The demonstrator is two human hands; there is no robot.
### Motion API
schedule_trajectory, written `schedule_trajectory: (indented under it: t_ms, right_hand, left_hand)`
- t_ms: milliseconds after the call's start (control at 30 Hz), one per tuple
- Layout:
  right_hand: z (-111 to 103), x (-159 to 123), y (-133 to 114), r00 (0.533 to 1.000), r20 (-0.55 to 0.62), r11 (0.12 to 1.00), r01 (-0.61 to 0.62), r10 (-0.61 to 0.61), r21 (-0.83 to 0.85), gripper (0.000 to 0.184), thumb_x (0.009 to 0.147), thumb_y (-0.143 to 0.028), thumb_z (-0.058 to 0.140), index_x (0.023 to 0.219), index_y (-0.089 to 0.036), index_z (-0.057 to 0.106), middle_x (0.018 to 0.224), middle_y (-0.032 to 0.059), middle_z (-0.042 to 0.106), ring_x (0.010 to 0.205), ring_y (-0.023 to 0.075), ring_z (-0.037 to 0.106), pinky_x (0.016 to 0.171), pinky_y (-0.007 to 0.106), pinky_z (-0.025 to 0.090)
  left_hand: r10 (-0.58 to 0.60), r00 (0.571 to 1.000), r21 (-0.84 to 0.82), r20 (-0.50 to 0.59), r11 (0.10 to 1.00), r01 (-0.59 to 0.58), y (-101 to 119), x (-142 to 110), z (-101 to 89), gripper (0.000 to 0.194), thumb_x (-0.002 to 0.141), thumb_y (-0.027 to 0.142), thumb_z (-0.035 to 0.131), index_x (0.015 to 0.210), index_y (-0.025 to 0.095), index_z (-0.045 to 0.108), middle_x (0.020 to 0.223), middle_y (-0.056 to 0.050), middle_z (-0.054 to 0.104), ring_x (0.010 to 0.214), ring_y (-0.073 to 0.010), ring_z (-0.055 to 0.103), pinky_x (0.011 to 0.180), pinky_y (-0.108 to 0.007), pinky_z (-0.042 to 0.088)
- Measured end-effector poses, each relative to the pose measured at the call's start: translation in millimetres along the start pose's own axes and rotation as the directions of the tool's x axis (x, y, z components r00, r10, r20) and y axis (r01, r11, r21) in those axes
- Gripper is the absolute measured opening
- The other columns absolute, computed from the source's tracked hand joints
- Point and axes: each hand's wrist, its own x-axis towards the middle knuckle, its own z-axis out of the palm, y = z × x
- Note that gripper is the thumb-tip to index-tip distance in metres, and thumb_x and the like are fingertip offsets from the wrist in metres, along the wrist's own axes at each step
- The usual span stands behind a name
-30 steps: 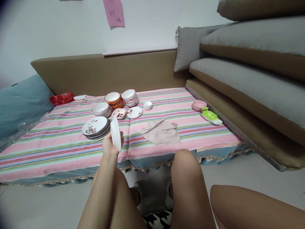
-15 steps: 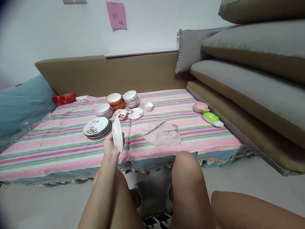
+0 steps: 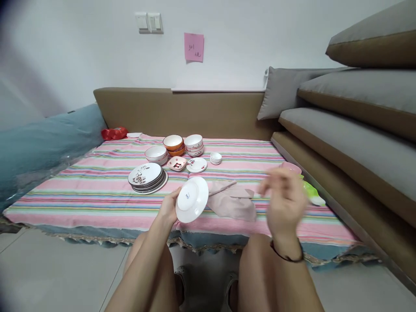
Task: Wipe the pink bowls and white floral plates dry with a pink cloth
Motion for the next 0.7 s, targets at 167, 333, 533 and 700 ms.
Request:
schedule_trajectory:
  t_ms: [167, 333, 533, 700]
  right_hand:
    - [59, -27, 31, 0.708, 0.680, 0.951, 0.305, -0.191, -0.051, 0.037, 0.089, -0.020, 0.046, 0.125, -0.022, 0.054, 0.120, 0.0089, 0.061, 0.111, 0.0239, 0.057, 0.092, 0.040, 0.048]
    - [90, -49, 52, 0.631, 0.736, 0.950, 0.308, -0.245, 0.052, 0.035, 0.090, -0.022, 0.044, 0.122, -0.019, 0.057, 0.119, 0.0093, 0.063, 0.107, 0.0228, 0.059, 0.092, 0.038, 0.048]
    - [83, -44, 67, 0.804, 0.580, 0.991, -0.132, 0.128, -0.036, 0.029, 0.088, -0.031, 0.047, 0.074, -0.016, 0.067, 0.069, 0.0050, 0.069, 0.064, 0.0175, 0.062, 0.063, 0.028, 0.045]
    - [82, -40, 70, 0.607, 0.617, 0.742, -0.668, 0.500, 0.056, 0.058, 0.084, -0.051, 0.050, 0.037, -0.019, 0.041, 0.034, -0.0001, 0.042, 0.036, 0.0093, 0.040, 0.047, 0.024, 0.035]
  left_hand:
    - [-0.028, 0.995, 0.076, -0.098, 0.996, 0.035, -9, 12, -7.4, 0.018, 0.087, 0.014, 0.045, 0.079, 0.010, 0.061, 0.058, -0.006, 0.066, 0.058, -0.0199, 0.066, 0.062, -0.030, 0.055]
    - [-0.062, 0.997, 0.148, -0.056, 0.986, 0.070, -10, 13, -7.9, 0.013, 0.084, 0.010, 0.050, 0.082, 0.009, 0.062, 0.059, -0.005, 0.066, 0.053, -0.0165, 0.063, 0.054, -0.024, 0.052]
    - [-0.181, 0.981, 0.336, 0.072, 0.930, 0.147, -5, 5, 1.9, 0.041, 0.093, 0.040, 0.041, 0.081, 0.008, 0.063, 0.055, -0.006, 0.062, 0.038, -0.0117, 0.052, 0.041, -0.022, 0.044]
    - [0.088, 0.973, 0.610, 0.215, 0.765, -0.204, -18, 15, 9.6, 0.043, 0.082, 0.058, 0.051, 0.072, 0.016, 0.055, 0.048, -0.001, 0.057, 0.034, -0.0101, 0.045, 0.037, -0.020, 0.035]
